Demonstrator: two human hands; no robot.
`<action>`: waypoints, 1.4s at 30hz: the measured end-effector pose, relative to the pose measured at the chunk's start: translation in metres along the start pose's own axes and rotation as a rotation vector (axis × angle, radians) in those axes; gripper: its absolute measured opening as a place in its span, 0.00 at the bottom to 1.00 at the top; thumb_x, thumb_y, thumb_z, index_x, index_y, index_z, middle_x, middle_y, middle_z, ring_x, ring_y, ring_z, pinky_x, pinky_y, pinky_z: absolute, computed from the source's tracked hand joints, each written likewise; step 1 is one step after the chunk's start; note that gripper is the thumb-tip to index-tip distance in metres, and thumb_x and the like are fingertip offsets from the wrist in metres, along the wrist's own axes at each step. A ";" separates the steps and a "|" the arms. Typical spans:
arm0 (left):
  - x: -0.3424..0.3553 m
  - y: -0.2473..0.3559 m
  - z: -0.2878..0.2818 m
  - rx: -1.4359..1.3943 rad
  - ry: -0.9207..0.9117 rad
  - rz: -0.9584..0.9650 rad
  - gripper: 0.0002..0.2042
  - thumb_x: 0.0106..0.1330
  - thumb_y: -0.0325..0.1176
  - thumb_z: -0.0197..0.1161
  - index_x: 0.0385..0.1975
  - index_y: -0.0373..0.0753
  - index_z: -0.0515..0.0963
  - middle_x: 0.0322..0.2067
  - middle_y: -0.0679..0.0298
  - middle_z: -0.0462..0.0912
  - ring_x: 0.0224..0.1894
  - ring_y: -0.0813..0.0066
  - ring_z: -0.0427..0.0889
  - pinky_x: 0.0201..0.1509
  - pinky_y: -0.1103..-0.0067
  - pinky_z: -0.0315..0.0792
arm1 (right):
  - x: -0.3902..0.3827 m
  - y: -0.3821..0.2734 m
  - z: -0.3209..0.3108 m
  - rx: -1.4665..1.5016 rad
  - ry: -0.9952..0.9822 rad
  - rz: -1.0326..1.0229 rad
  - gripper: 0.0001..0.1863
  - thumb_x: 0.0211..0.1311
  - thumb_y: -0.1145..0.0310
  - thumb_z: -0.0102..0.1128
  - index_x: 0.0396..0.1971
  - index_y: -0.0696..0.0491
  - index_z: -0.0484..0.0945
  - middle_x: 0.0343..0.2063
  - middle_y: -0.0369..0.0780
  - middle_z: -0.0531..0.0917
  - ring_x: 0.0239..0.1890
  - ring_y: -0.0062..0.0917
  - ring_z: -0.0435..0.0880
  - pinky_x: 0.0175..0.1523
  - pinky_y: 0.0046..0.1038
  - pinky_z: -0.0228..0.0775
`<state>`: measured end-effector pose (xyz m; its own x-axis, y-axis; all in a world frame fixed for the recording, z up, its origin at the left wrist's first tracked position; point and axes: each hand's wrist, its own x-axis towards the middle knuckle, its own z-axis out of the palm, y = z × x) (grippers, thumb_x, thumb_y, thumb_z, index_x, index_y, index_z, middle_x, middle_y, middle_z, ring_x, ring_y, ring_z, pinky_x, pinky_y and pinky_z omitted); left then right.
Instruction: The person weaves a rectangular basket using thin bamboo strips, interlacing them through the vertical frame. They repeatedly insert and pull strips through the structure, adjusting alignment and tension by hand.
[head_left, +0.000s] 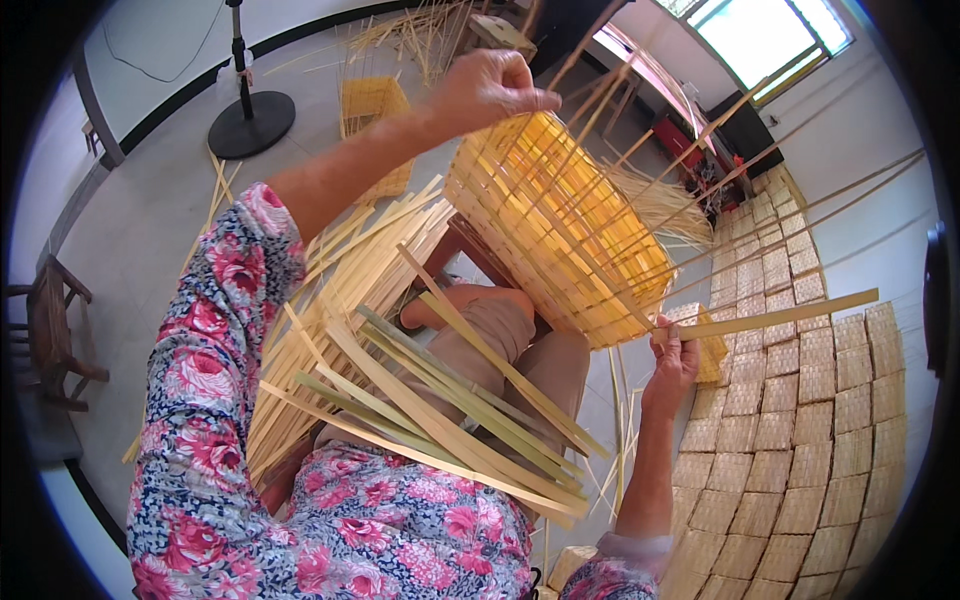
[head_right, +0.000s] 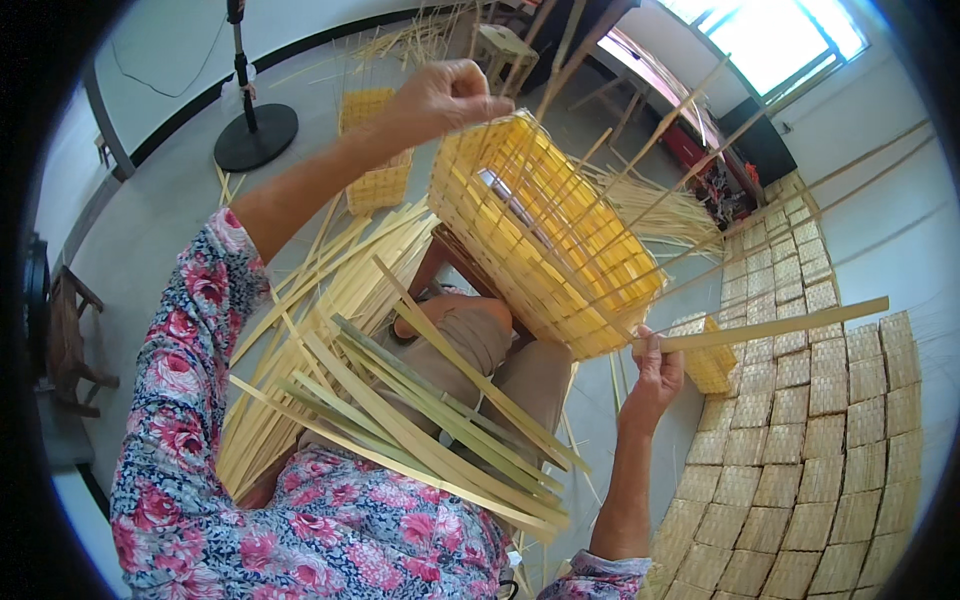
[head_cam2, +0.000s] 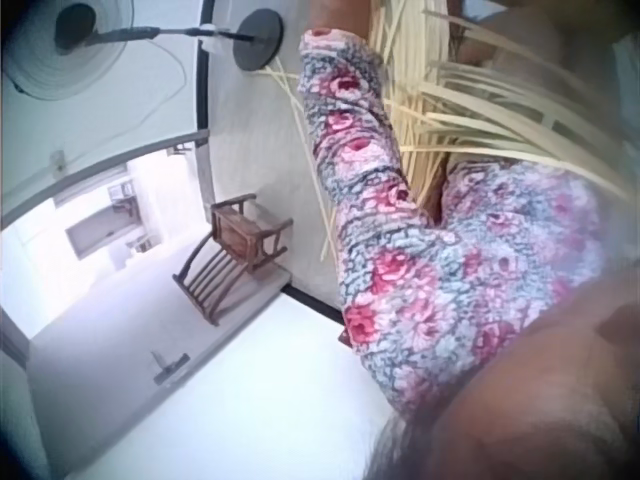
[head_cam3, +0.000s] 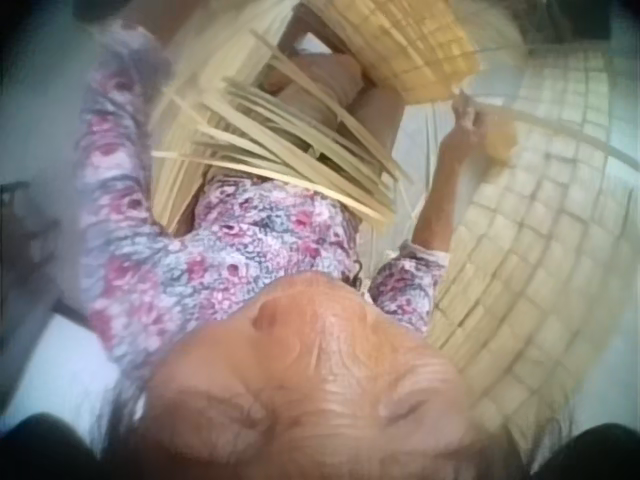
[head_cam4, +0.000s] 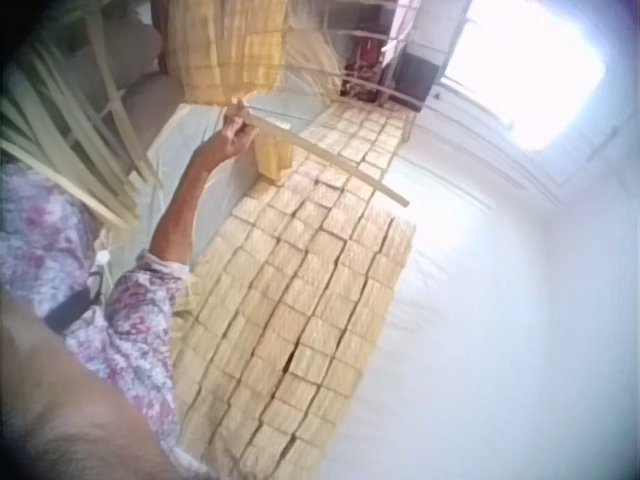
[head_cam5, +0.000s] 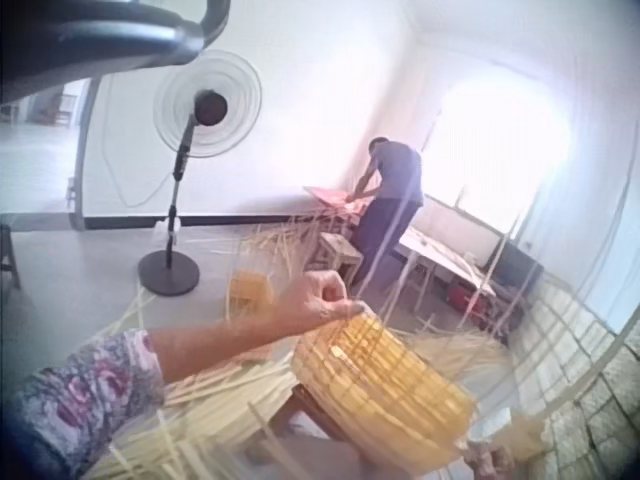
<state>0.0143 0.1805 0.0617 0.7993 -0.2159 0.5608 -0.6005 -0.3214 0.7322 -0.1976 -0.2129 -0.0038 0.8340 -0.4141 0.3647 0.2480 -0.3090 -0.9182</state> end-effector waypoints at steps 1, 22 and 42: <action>-0.001 0.000 -0.003 -0.118 -0.006 0.001 0.21 0.64 0.55 0.71 0.29 0.40 0.80 0.27 0.66 0.82 0.30 0.79 0.79 0.35 0.79 0.75 | 0.000 -0.001 0.000 -0.002 0.000 0.008 0.07 0.76 0.68 0.56 0.43 0.52 0.81 0.43 0.35 0.86 0.43 0.15 0.81 0.46 0.21 0.73; 0.012 0.076 0.009 -0.176 -0.435 0.213 0.27 0.70 0.58 0.61 0.54 0.41 0.82 0.39 0.55 0.88 0.36 0.69 0.89 0.49 0.70 0.81 | -0.006 0.004 0.017 0.052 0.070 -0.055 0.06 0.75 0.70 0.58 0.39 0.56 0.80 0.35 0.34 0.86 0.34 0.12 0.75 0.42 0.20 0.69; 0.023 0.113 0.049 0.098 -0.726 0.151 0.38 0.64 0.50 0.67 0.71 0.36 0.64 0.63 0.44 0.74 0.60 0.51 0.80 0.64 0.65 0.75 | 0.001 0.015 0.020 0.049 0.089 -0.071 0.04 0.74 0.69 0.59 0.41 0.53 0.80 0.37 0.33 0.86 0.35 0.10 0.78 0.40 0.18 0.69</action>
<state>-0.0339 0.0943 0.1388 0.5422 -0.8076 0.2319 -0.7275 -0.3131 0.6105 -0.1837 -0.2008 -0.0204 0.7670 -0.4679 0.4391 0.3302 -0.2990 -0.8953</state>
